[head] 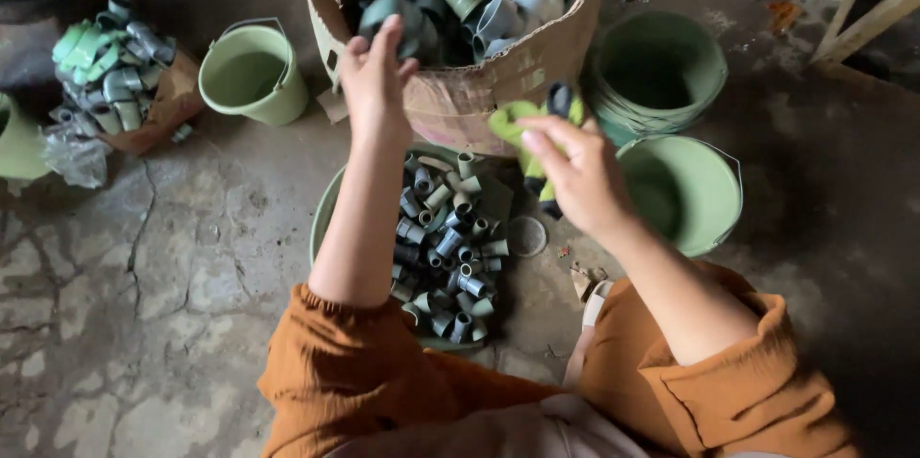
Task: The person sits on the floor and wipes small gray plastic pipe fittings with a green cloth. They pick each fitting from a green basin, wipe it, and place it back into the basin. The person handles the fittings one at a time throughout the clip.
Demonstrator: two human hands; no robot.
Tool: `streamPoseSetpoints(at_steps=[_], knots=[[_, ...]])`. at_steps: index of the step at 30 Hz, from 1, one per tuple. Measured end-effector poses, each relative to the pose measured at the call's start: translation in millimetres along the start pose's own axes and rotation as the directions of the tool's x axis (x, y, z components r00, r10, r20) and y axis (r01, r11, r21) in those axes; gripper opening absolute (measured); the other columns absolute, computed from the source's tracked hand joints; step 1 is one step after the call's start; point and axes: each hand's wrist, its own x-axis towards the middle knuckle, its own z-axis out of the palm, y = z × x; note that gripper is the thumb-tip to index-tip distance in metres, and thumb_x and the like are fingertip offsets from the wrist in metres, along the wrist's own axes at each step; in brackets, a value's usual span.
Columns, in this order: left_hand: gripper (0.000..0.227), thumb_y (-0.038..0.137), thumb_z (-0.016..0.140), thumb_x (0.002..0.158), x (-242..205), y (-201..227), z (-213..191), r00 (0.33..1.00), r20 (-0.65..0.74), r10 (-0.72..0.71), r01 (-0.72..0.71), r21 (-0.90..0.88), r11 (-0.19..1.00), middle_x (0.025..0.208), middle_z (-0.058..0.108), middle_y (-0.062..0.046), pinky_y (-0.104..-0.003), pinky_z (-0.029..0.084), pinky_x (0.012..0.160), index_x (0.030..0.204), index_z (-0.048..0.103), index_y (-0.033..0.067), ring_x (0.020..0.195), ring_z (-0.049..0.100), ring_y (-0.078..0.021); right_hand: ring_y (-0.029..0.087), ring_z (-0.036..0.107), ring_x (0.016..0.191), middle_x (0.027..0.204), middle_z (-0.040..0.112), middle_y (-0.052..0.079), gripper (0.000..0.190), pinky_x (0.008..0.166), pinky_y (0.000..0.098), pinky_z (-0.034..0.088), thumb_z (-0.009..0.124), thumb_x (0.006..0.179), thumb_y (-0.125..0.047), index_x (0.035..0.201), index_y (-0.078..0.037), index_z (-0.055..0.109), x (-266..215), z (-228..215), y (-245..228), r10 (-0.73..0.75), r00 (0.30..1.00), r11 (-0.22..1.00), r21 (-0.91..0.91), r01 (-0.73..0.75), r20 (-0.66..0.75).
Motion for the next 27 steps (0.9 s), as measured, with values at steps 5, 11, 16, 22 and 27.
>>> streamPoseSetpoints(at_steps=[5, 11, 16, 22, 27], knots=[[0.064, 0.027, 0.070, 0.083, -1.3, -28.0, -9.3, 0.999, 0.017, 0.042, -0.043, 0.085, 0.995, 0.146, 0.051, -0.022, -0.035, 0.058, 0.102, 0.140, 0.052, 0.0047, 0.131, 0.059, -0.0265, 0.007, 0.048, 0.057, 0.084, 0.070, 0.006, 0.028, 0.049, 0.0199, 0.039, 0.055, 0.111, -0.017, 0.126, 0.000, 0.071, 6.9, -11.9, 12.0, 0.030, 0.995, 0.998, -0.052, -0.035, -0.096], [0.014, 0.009, 0.062, 0.090, 24.9, -118.8, -69.6, 0.964, -0.223, 0.142, -0.177, -0.148, 0.973, 0.085, 0.068, -0.009, -0.030, 0.052, 0.058, 0.102, 0.065, 0.0018, 0.073, 0.068, -0.0173, 0.021, 0.064, 0.111, 0.120, 0.072, 0.015, 0.023, 0.100, 0.0338, 0.049, 0.057, 0.117, -0.012, 0.126, 0.006, 0.068, 5.4, -26.6, 22.9, -0.047, 0.994, 0.995, -0.092, 0.038, -0.096], [0.019, 0.030, 0.056, 0.090, -3.4, -248.0, -148.0, 0.975, -0.191, 0.113, 0.046, 0.674, 0.737, 0.087, 0.061, -0.009, -0.042, 0.048, 0.073, 0.091, 0.059, 0.0114, 0.079, 0.058, -0.0252, 0.028, 0.059, 0.107, 0.113, 0.069, 0.018, 0.020, 0.099, 0.0404, 0.044, 0.058, 0.125, 0.002, 0.132, 0.014, 0.072, 3.4, -37.2, 11.5, -0.191, 0.981, 0.968, -0.171, 0.182, -0.039], [0.031, 0.022, 0.055, 0.092, -111.0, -401.3, -230.0, 0.889, 0.291, -0.354, -0.425, 0.813, -0.399, 0.119, 0.058, -0.011, -0.048, 0.047, 0.085, 0.121, 0.063, 0.0157, 0.106, 0.058, -0.0341, 0.029, 0.065, 0.110, 0.119, 0.073, 0.022, 0.021, 0.099, 0.0402, 0.047, 0.057, 0.127, 0.000, 0.133, 0.016, 0.070, 0.3, -35.9, 4.8, -0.184, 0.983, 0.968, -0.176, 0.179, -0.013], [0.047, 0.016, 0.030, 0.103, -113.2, -432.9, -272.9, 0.852, 0.238, -0.466, -0.521, 0.468, -0.714, 0.134, 0.056, -0.018, -0.068, 0.036, 0.101, 0.138, 0.061, 0.0126, 0.121, 0.049, -0.0433, 0.035, 0.068, 0.121, 0.126, 0.072, 0.026, 0.021, 0.109, 0.0418, 0.047, 0.057, 0.124, 0.000, 0.131, 0.016, 0.069, -0.7, -31.2, 1.0, -0.159, 0.987, 0.968, -0.194, 0.157, 0.004]])
